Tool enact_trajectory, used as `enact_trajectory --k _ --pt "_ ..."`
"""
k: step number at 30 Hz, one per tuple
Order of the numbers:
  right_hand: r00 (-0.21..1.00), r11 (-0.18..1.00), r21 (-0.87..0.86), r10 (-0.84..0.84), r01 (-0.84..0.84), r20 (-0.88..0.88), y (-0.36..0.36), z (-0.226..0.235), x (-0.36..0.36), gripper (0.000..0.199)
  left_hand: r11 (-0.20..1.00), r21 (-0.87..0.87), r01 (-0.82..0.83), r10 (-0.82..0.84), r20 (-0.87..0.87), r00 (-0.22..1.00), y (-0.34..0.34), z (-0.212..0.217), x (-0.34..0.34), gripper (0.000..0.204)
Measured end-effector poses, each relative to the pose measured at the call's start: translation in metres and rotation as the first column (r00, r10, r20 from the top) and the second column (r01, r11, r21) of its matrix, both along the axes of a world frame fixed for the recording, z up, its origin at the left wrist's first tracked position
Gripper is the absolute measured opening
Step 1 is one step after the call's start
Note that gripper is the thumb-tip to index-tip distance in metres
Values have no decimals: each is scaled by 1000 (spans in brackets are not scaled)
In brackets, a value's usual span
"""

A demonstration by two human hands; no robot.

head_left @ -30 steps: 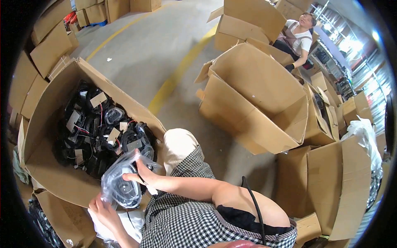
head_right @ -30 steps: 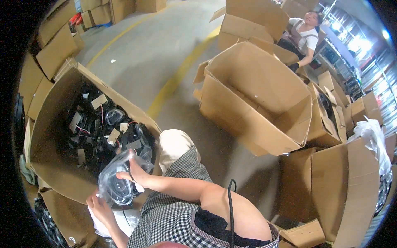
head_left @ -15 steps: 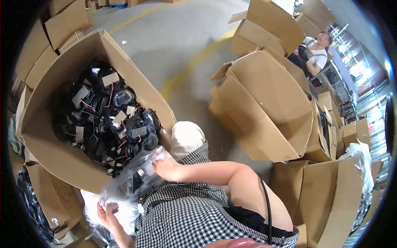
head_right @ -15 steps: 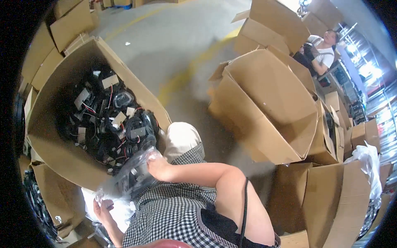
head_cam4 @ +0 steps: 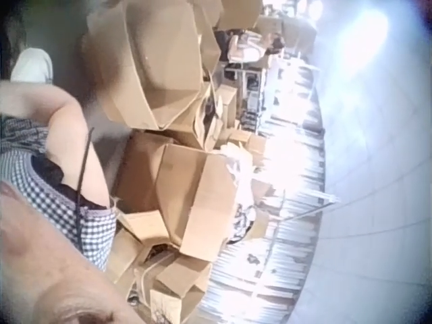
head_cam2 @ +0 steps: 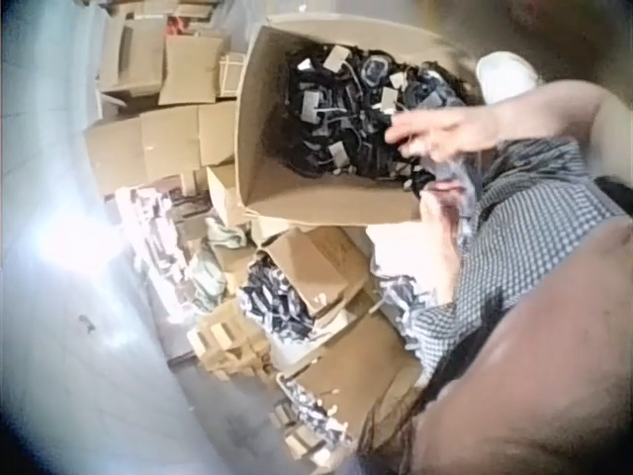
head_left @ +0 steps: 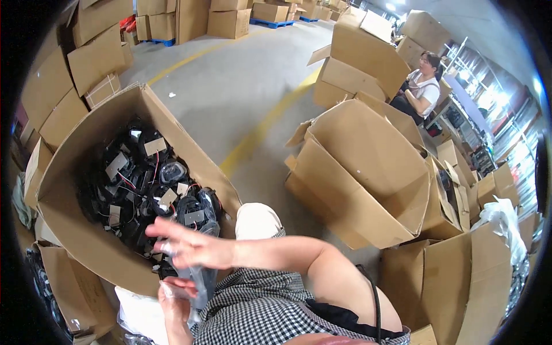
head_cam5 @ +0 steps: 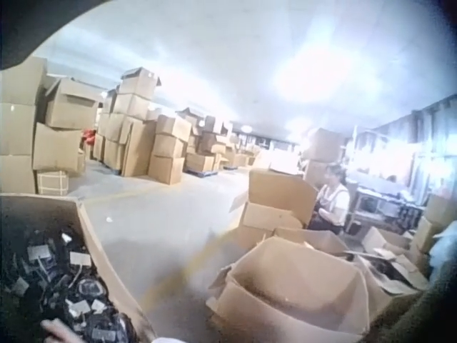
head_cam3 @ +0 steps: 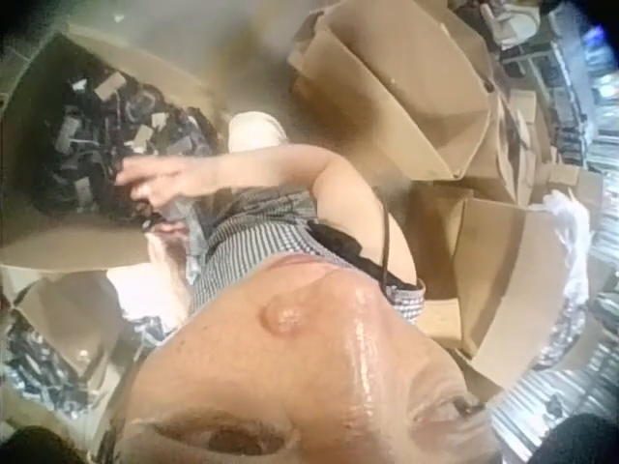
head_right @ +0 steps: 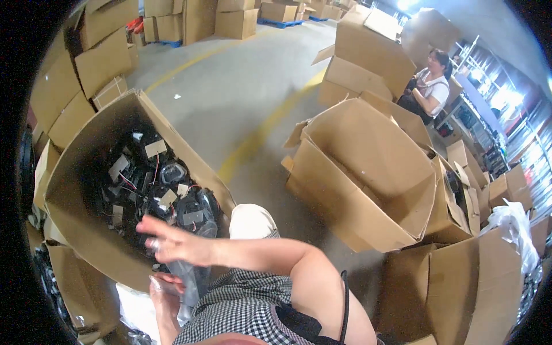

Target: The person bags car headlight components by hand, transferring them from cardboard boxes into plastic bags.

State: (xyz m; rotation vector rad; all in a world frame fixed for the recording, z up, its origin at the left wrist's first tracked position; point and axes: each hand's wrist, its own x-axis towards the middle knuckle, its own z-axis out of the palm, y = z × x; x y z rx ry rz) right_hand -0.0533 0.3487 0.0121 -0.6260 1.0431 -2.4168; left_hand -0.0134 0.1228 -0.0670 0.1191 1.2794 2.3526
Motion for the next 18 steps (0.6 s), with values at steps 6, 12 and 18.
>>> enact_trajectory --k 6,12,18 --pt "844 930 317 13 186 -536 -15 -53 37 67 936 280 -215 209 50 977 49 37 -9 52" --pt "928 973 231 87 -1 -362 -15 -69 44 50 904 388 -178 20 378 926 20 1 4 26" --pt "919 932 357 198 -68 -341 -15 -62 49 36 924 271 -270 109 491 864 11 10 51 43"
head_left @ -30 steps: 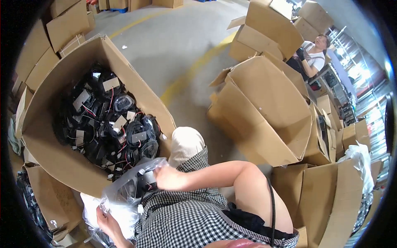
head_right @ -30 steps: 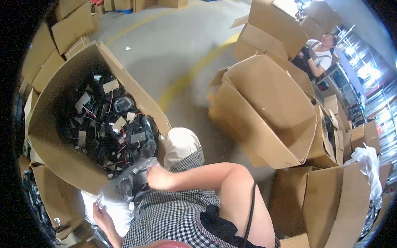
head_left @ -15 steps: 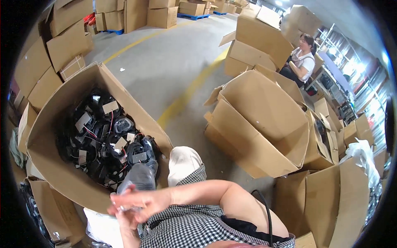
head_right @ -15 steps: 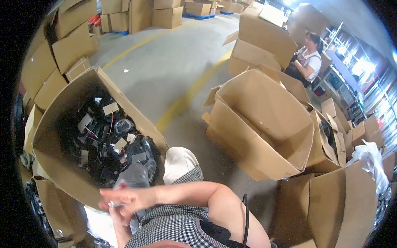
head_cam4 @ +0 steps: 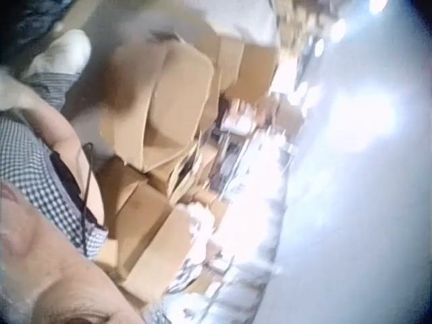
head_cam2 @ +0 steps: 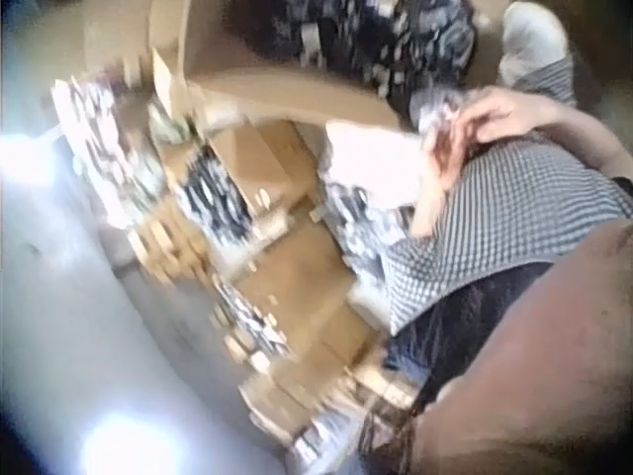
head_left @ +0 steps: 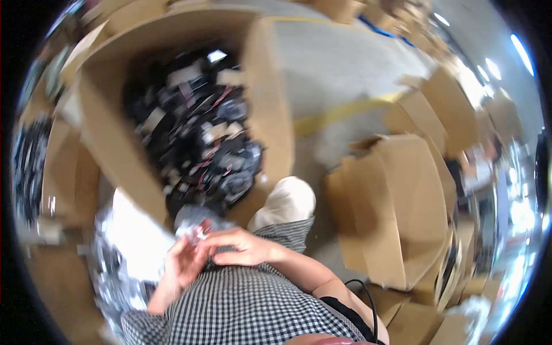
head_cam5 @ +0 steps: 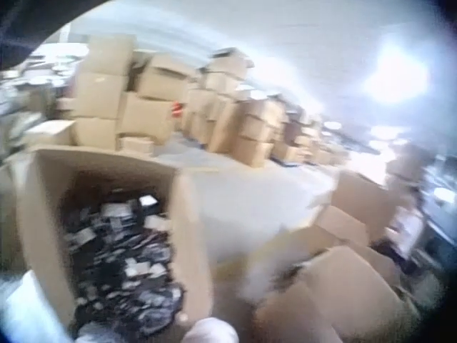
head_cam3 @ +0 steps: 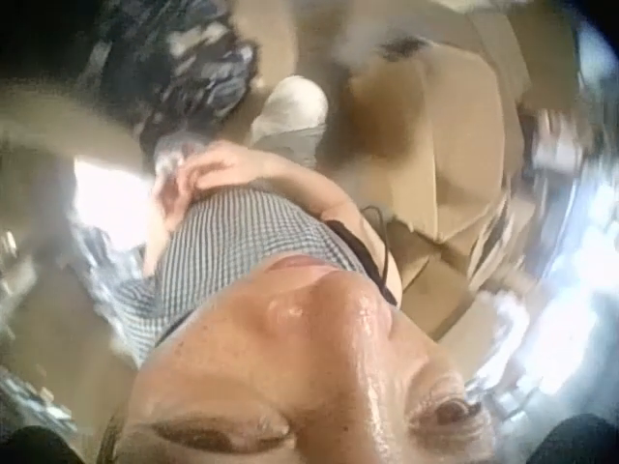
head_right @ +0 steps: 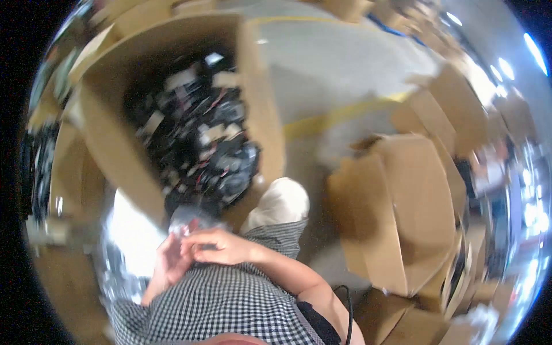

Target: The person bags car headlight components by hand, transferring them from cardboard boxes into plastic bags.

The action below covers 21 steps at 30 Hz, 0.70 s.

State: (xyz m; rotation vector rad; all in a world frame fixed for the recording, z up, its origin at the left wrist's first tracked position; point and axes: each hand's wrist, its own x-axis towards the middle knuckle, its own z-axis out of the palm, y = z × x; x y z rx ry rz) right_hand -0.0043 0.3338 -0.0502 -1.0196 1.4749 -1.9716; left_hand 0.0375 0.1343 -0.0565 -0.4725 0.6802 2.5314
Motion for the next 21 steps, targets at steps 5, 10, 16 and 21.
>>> enact_trajectory --k 5,10,16,21 --pt "955 971 178 198 -161 -219 -25 24 2 35 998 -2 61 -61 104 993 -14 -25 5 45" --pt "987 988 1 156 -156 -32 -23 39 -21 46 933 358 -24 42 -42 998 -10 -3 2 43" --pt "971 999 -36 45 -37 233 -27 51 -13 40 55 -907 -417 -691 -337 640 -41 54 3 38" --pt "789 794 -83 -576 602 212 -15 48 -50 34 -508 -440 -741 -521 -529 670 -120 57 11 39"
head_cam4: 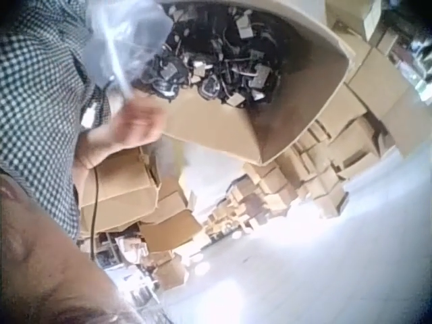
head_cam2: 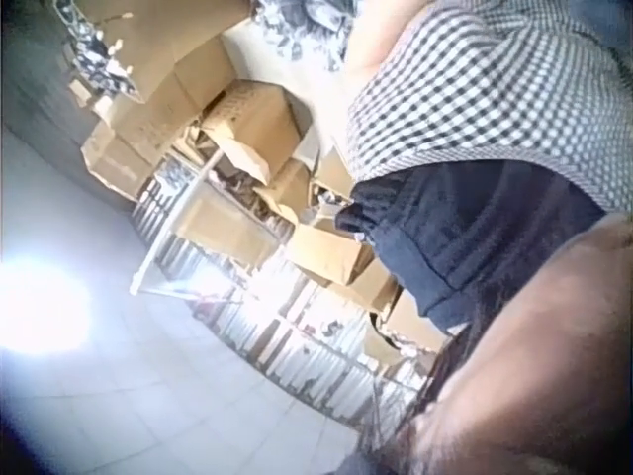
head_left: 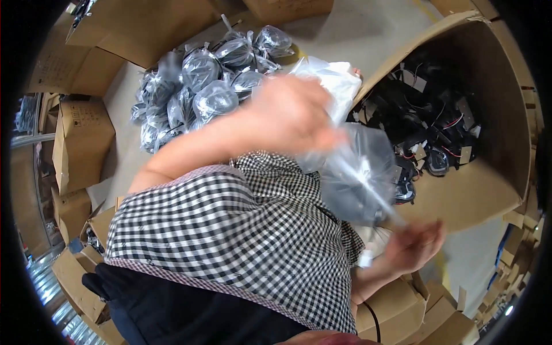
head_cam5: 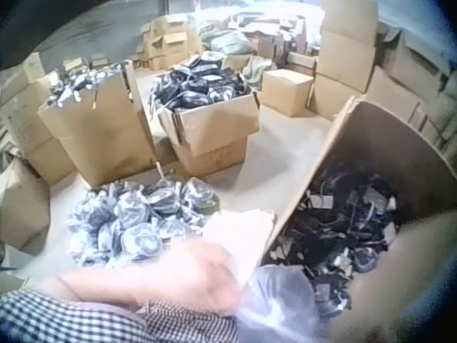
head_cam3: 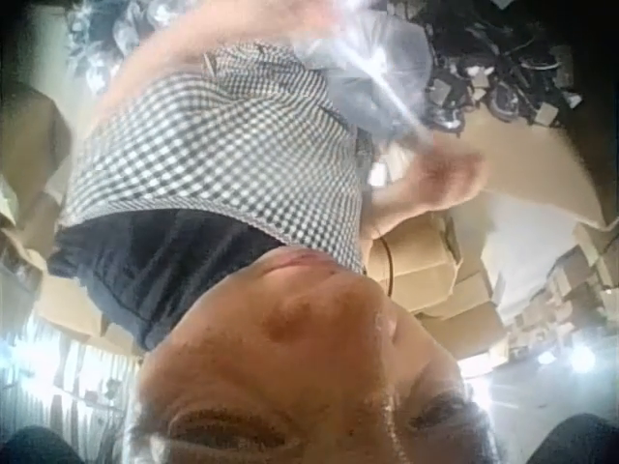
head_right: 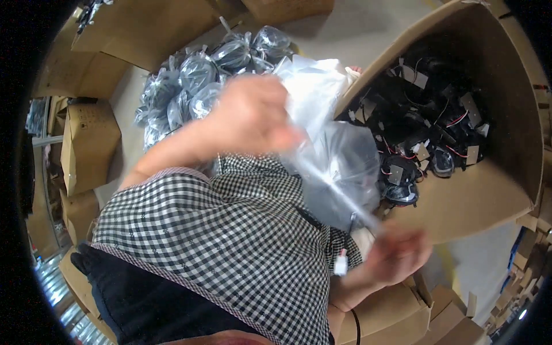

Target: The person bags car headlight components by hand, transferring them from cardboard boxes into plastic bags.

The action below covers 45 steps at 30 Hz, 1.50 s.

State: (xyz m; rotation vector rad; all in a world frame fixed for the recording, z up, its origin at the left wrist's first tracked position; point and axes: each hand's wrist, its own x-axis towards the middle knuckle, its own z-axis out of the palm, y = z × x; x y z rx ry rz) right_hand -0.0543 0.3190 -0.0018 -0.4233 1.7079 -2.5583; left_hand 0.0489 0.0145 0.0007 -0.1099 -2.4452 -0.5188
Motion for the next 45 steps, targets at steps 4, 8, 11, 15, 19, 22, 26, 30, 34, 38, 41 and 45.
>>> enact_trajectory --k 4,8,11,15,19,22,26,30,34,38,41,45 --pt "760 724 -450 635 -523 139 -26 -10 -17 36 979 -57 -197 194 -52 980 -40 42 44 19" --pt "737 737 354 655 -576 -164 -109 -73 -2 42 887 312 -340 432 -302 850 -67 74 119 24" --pt "599 597 788 689 -150 -408 -146 -102 5 31 730 464 -502 672 -353 651 -81 87 150 33" --pt "594 576 817 671 -41 -444 -146 -142 -4 19 689 599 -408 628 -212 749 -78 47 127 32" --pt "819 752 649 442 -115 -367 -136 -137 -5 17 596 710 -374 189 329 925 -44 -9 71 28" --pt "903 858 490 325 -155 -283 -128 -139 -1 17 499 703 -506 -127 637 760 -12 -21 11 29" --pt "819 846 521 377 -115 -432 -122 -131 -1 13 344 609 -715 -255 793 553 -11 -43 -19 24" --pt "982 980 164 82 -110 170 -114 -144 3 12 157 885 -439 -160 462 873 -24 -68 -11 10" --pt "861 827 -561 306 -29 407 -93 -179 -27 15 362 612 -703 78 732 677 -68 -94 15 12" --pt "863 840 -537 324 -74 389 -97 -174 -19 16 747 -189 -637 649 3 761 -59 -93 18 17" --pt "879 875 -470 313 -119 359 -98 -174 -21 19 853 161 -496 480 127 868 -27 -63 -3 19" --pt "822 800 -585 419 -133 386 -92 -157 -13 21 807 361 -468 6 787 617 -4 -49 -28 33"
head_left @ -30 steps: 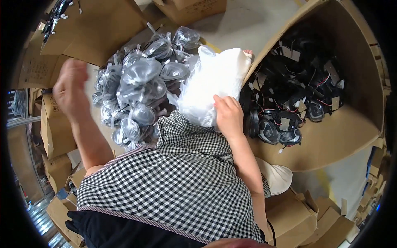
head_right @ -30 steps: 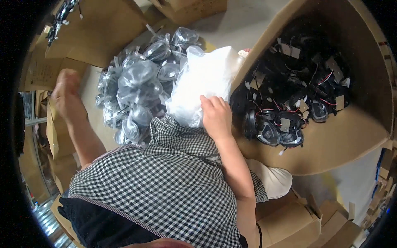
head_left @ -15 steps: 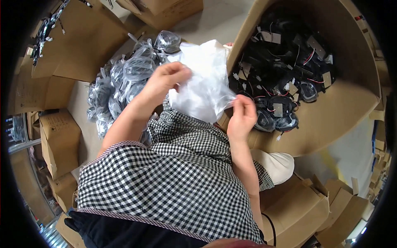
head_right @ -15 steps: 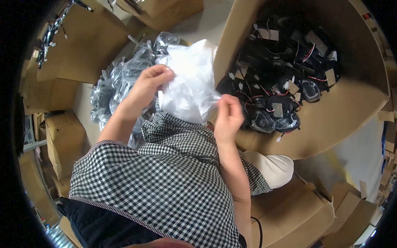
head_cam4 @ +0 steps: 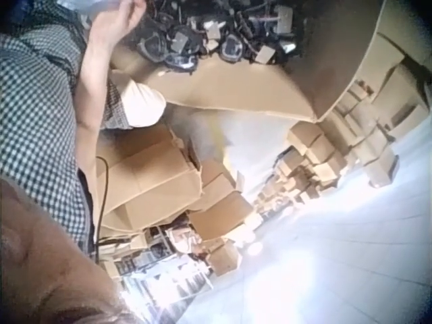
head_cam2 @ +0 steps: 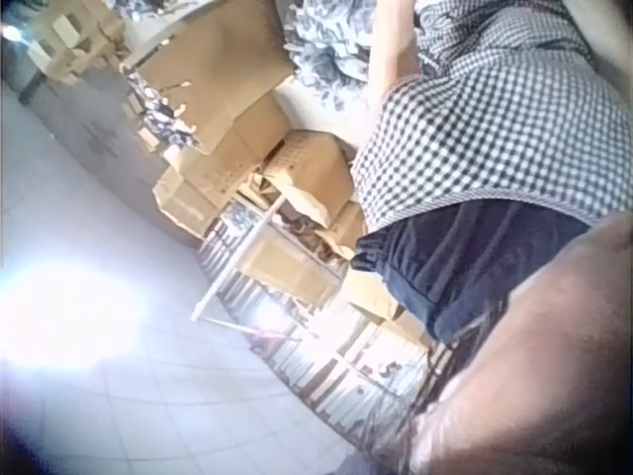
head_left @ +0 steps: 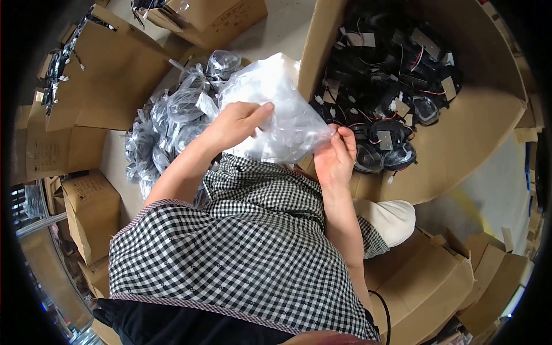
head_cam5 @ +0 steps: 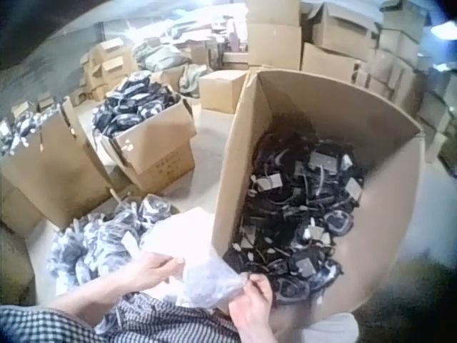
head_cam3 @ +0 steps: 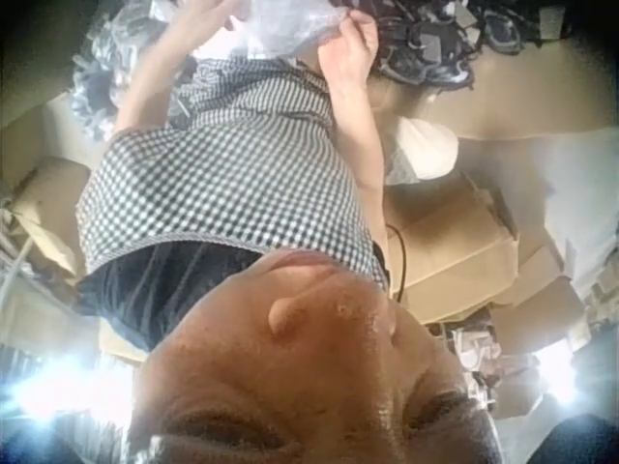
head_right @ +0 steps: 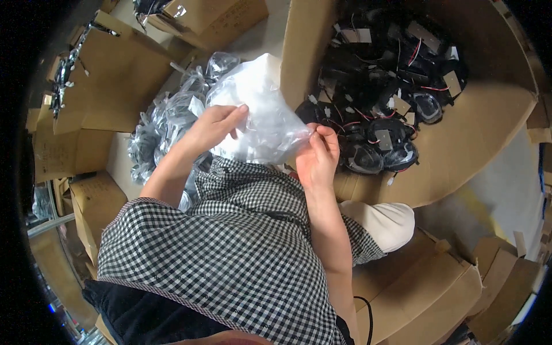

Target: The person bags car headlight components by hand, transferring them from cardboard boxes into plastic bags.

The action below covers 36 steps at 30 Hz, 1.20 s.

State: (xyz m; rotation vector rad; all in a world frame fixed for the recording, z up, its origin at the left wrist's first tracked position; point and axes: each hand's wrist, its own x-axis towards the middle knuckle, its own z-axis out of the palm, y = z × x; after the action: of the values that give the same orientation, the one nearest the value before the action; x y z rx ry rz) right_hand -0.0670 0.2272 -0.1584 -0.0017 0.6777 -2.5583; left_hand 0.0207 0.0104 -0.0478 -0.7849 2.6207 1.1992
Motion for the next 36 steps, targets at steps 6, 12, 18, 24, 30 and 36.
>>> enact_trajectory --k 6,12,18,24,30,36 --pt "866 982 -129 -185 140 -464 54 88 -13 20 795 605 45 62 -154 986 23 -7 -8 45" --pt "850 975 210 175 -78 -497 82 78 4 51 354 935 22 285 -131 950 82 4 -51 21" --pt "939 823 532 -4 199 -345 73 64 31 49 405 899 168 16 -191 981 127 -10 -45 22" --pt "874 784 603 184 146 -451 98 52 29 30 312 938 150 29 -167 986 124 -19 -51 21" --pt "935 482 823 19 302 -354 115 40 18 27 88 996 -15 139 3 990 101 -39 -32 25" --pt "958 -130 974 244 184 -149 166 10 17 32 40 997 68 504 -79 860 52 -2 -43 20"
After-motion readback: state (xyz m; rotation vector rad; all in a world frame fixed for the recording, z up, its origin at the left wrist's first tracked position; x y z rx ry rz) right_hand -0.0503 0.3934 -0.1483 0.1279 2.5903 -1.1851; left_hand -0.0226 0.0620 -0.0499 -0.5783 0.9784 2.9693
